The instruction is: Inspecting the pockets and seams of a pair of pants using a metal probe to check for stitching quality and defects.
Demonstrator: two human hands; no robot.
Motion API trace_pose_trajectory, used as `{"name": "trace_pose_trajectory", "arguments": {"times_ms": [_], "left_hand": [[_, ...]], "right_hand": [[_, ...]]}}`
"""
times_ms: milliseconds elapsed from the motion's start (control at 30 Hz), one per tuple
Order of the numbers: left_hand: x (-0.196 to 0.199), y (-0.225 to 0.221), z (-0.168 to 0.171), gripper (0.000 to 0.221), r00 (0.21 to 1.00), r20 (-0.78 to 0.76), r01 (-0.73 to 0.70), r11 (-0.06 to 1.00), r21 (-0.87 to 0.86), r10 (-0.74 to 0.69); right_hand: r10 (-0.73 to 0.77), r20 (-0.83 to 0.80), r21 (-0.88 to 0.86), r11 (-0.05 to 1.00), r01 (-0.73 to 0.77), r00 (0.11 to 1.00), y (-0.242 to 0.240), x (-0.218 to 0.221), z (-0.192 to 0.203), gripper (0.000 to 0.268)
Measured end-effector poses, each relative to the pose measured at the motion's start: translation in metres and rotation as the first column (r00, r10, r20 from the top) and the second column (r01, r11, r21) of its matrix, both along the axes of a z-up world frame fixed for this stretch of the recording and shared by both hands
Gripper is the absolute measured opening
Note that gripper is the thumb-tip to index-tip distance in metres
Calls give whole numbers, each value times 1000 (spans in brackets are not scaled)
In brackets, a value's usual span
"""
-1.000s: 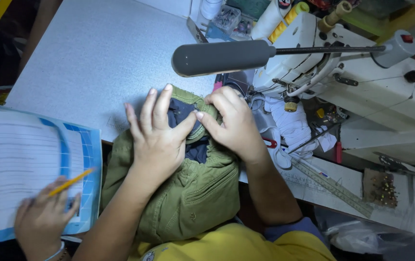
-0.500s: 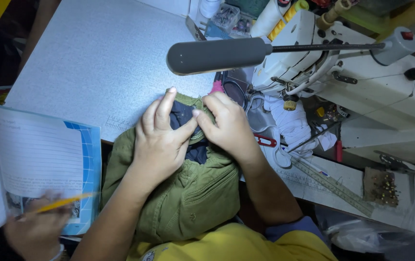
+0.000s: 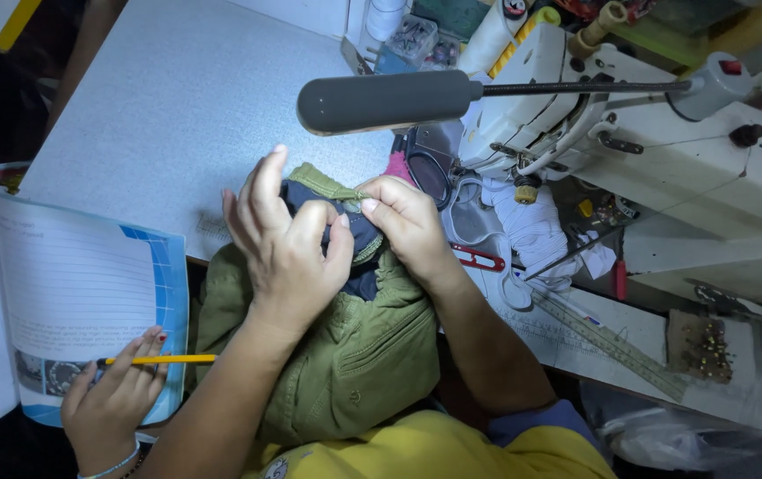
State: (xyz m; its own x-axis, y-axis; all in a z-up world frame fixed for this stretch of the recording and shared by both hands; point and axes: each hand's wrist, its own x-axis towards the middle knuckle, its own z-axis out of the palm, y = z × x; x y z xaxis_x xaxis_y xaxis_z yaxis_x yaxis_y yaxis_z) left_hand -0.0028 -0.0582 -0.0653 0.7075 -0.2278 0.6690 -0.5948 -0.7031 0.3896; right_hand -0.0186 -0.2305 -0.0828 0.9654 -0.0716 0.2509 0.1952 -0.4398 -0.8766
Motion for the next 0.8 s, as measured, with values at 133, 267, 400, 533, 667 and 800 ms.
{"name": "trace_pose_trajectory", "arguments": {"times_ms": [133, 267, 400, 533, 667, 800], "left_hand": [[-4, 2, -1, 19, 963, -265, 44, 999, -24, -49], [2, 19, 5, 12, 953, -176, 217, 960, -175, -247], [0, 22, 26, 14, 981, 49, 193, 971, -140, -188], [0, 19, 32, 24, 960, 247, 93, 983, 158, -131], [-1, 15, 35, 25, 973, 230, -61, 915, 399, -35], [-2, 10, 31, 27, 954, 296, -105, 876, 471, -45]], "right_hand": [[105, -166, 500, 866, -8, 981, -3, 2, -7, 14], [157, -196, 514, 857, -35, 968, 0, -3, 3, 16], [198, 78, 86, 975, -205, 977, 4, -2, 9, 22], [165, 163, -24, 986, -163, 973, 10, -7, 15, 23], [130, 283, -197, 978, -76, 950, 17, -9, 16, 21], [121, 351, -288, 958, -15, 928, 20, -10, 12, 15]]}}
